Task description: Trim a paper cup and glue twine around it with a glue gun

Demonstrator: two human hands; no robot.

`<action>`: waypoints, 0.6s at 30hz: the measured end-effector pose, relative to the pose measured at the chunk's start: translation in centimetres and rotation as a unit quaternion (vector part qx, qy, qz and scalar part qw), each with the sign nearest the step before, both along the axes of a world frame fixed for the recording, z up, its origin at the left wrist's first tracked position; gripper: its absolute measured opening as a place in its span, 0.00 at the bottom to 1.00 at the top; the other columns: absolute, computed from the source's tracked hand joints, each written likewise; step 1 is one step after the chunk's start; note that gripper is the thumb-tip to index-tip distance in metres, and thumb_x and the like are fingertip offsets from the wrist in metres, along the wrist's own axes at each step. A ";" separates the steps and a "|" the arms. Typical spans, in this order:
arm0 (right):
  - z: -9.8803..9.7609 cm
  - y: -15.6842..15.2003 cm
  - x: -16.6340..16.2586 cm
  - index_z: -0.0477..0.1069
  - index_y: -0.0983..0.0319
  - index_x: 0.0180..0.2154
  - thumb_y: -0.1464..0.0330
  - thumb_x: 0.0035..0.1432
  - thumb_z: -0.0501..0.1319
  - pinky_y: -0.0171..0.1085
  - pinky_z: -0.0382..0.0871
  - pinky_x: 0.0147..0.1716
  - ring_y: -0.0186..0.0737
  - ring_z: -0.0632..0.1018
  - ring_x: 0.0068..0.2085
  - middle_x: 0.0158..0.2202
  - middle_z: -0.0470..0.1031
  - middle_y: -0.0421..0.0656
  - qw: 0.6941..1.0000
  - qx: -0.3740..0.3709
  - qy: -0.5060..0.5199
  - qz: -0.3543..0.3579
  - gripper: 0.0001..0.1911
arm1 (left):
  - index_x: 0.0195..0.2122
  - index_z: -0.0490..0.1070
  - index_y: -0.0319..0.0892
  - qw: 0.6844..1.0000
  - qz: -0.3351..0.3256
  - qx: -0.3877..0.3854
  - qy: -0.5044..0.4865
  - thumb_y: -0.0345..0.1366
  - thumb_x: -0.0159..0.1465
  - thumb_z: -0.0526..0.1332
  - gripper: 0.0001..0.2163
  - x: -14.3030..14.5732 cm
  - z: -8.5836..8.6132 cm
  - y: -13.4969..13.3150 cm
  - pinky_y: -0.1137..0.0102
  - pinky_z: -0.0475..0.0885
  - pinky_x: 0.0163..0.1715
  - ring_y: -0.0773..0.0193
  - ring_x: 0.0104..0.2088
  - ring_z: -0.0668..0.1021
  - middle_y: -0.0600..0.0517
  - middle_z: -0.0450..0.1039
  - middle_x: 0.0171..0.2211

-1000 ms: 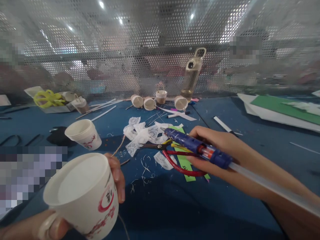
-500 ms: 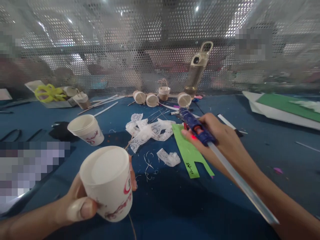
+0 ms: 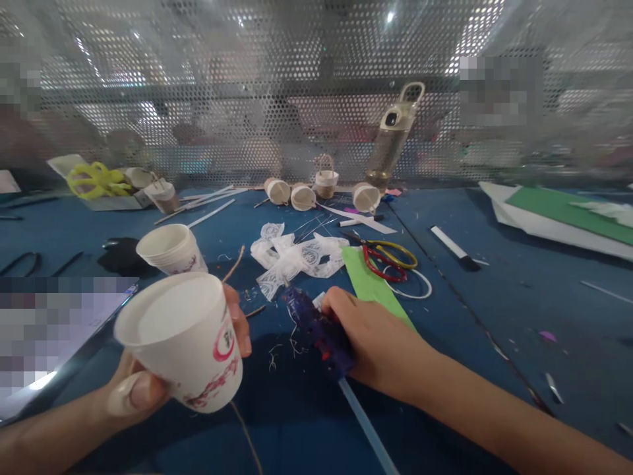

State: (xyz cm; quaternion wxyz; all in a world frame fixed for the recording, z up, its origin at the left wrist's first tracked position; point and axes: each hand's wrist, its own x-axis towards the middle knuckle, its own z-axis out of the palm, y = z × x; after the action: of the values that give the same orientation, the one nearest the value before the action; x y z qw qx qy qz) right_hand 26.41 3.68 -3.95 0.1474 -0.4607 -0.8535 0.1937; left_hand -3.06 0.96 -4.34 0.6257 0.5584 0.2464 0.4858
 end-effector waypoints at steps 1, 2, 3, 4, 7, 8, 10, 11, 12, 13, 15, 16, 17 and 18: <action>0.0 -0.3 -0.3 0.58 0.55 0.37 0.71 0.55 0.60 0.37 0.63 0.26 0.43 0.78 0.30 0.30 0.77 0.40 1.000 -0.010 -0.004 0.018 0.11 | 0.57 0.72 0.49 1.000 0.016 0.020 -0.007 0.55 0.52 0.75 0.34 0.0 0.2 0.1 0.60 0.78 0.36 0.51 0.36 0.82 0.47 0.80 0.45; 0.1 -0.5 -0.6 0.59 0.56 0.38 0.72 0.54 0.59 0.37 0.63 0.26 0.43 0.78 0.30 0.32 0.77 0.41 0.999 -0.010 -0.007 0.039 0.11 | 0.56 0.72 0.50 0.999 0.027 0.035 -0.016 0.55 0.53 0.74 0.32 0.0 0.4 0.2 0.61 0.78 0.36 0.52 0.37 0.82 0.48 0.80 0.44; 0.3 -0.6 -0.8 0.59 0.56 0.39 0.72 0.54 0.59 0.38 0.64 0.27 0.43 0.77 0.31 0.33 0.76 0.42 0.998 -0.004 -0.014 0.061 0.12 | 0.56 0.72 0.50 0.998 0.032 0.045 -0.026 0.55 0.54 0.73 0.31 0.1 0.6 0.3 0.61 0.78 0.36 0.52 0.37 0.82 0.49 0.81 0.43; 0.5 -0.7 -0.9 0.60 0.57 0.39 0.72 0.54 0.59 0.38 0.64 0.28 0.43 0.77 0.32 0.34 0.76 0.43 0.996 0.005 -0.025 0.082 0.11 | 0.55 0.72 0.50 0.997 0.033 0.053 -0.035 0.55 0.56 0.72 0.29 0.2 0.9 0.3 0.62 0.77 0.36 0.52 0.36 0.83 0.50 0.81 0.41; 1.4 0.2 -0.6 0.62 0.57 0.39 0.71 0.53 0.60 0.38 0.64 0.29 0.43 0.76 0.32 0.35 0.75 0.44 0.991 0.030 -0.054 0.117 0.11 | 0.54 0.72 0.49 0.996 0.047 0.065 -0.047 0.55 0.57 0.72 0.28 0.4 1.5 0.4 0.63 0.78 0.35 0.53 0.35 0.82 0.50 0.81 0.39; 1.8 0.8 -0.3 0.62 0.57 0.38 0.71 0.52 0.60 0.37 0.63 0.29 0.43 0.77 0.33 0.35 0.75 0.44 0.991 0.037 -0.050 0.119 0.11 | 0.54 0.72 0.48 0.995 0.049 0.068 -0.049 0.55 0.56 0.72 0.28 0.5 1.6 0.5 0.63 0.78 0.35 0.53 0.35 0.82 0.50 0.81 0.39; 2.3 2.3 0.3 0.60 0.57 0.36 0.70 0.51 0.61 0.37 0.61 0.27 0.44 0.76 0.31 0.32 0.75 0.43 0.990 0.072 -0.077 0.092 0.11 | 0.55 0.71 0.48 0.995 0.034 0.072 -0.054 0.54 0.56 0.73 0.29 0.6 1.7 0.5 0.64 0.78 0.34 0.54 0.36 0.82 0.50 0.81 0.39; 2.5 3.0 0.6 0.59 0.57 0.35 0.70 0.50 0.61 0.38 0.59 0.26 0.44 0.76 0.30 0.30 0.74 0.43 0.990 0.084 -0.077 0.079 0.11 | 0.55 0.71 0.48 0.995 0.022 0.072 -0.057 0.55 0.56 0.72 0.29 0.6 1.7 0.5 0.64 0.78 0.34 0.54 0.36 0.82 0.50 0.81 0.39; 2.6 3.6 0.8 0.60 0.57 0.37 0.71 0.50 0.60 0.38 0.60 0.28 0.44 0.76 0.31 0.32 0.75 0.43 0.990 0.091 -0.075 0.071 0.12 | 0.56 0.70 0.48 0.995 0.011 0.071 -0.062 0.55 0.56 0.72 0.30 0.6 1.6 0.6 0.65 0.79 0.34 0.54 0.36 0.82 0.50 0.81 0.39; 2.6 4.0 0.8 0.59 0.57 0.38 0.71 0.50 0.59 0.38 0.60 0.28 0.44 0.76 0.30 0.32 0.75 0.44 0.990 0.100 -0.074 0.062 0.13 | 0.56 0.70 0.49 0.996 0.004 0.065 -0.067 0.55 0.56 0.72 0.30 0.6 1.6 0.6 0.65 0.79 0.34 0.55 0.36 0.82 0.50 0.81 0.39; 2.2 4.2 0.6 0.59 0.57 0.38 0.71 0.51 0.59 0.38 0.59 0.27 0.44 0.76 0.30 0.32 0.75 0.44 0.990 0.106 -0.068 0.060 0.12 | 0.57 0.68 0.49 0.995 -0.005 0.053 -0.080 0.52 0.56 0.73 0.31 0.5 1.3 0.6 0.65 0.79 0.36 0.56 0.37 0.82 0.50 0.80 0.42; 1.9 4.1 0.3 0.59 0.57 0.37 0.71 0.51 0.59 0.38 0.59 0.26 0.43 0.76 0.30 0.32 0.75 0.43 0.990 0.107 -0.066 0.063 0.12 | 0.58 0.68 0.49 0.995 -0.009 0.047 -0.090 0.49 0.55 0.74 0.31 0.5 1.2 0.6 0.65 0.79 0.37 0.56 0.38 0.82 0.50 0.79 0.44; 1.5 3.7 0.0 0.58 0.57 0.36 0.71 0.52 0.58 0.38 0.59 0.26 0.43 0.76 0.30 0.32 0.75 0.43 0.990 0.107 -0.062 0.065 0.10 | 0.57 0.67 0.50 0.994 -0.013 0.041 -0.099 0.46 0.54 0.75 0.31 0.5 1.1 0.6 0.65 0.79 0.37 0.56 0.39 0.82 0.51 0.79 0.45; 1.2 3.3 -0.2 0.58 0.57 0.36 0.71 0.52 0.58 0.38 0.59 0.26 0.43 0.76 0.29 0.31 0.74 0.42 0.990 0.110 -0.059 0.066 0.10 | 0.57 0.67 0.50 0.993 -0.019 0.039 -0.108 0.43 0.53 0.75 0.32 0.5 1.0 0.5 0.65 0.79 0.38 0.57 0.39 0.82 0.51 0.78 0.47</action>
State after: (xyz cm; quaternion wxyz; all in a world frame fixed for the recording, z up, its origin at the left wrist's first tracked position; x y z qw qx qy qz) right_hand 26.22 6.95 -2.74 0.1337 -0.3951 -0.9053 0.0808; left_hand -2.60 1.51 -3.35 0.6358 0.5310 0.1476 0.5404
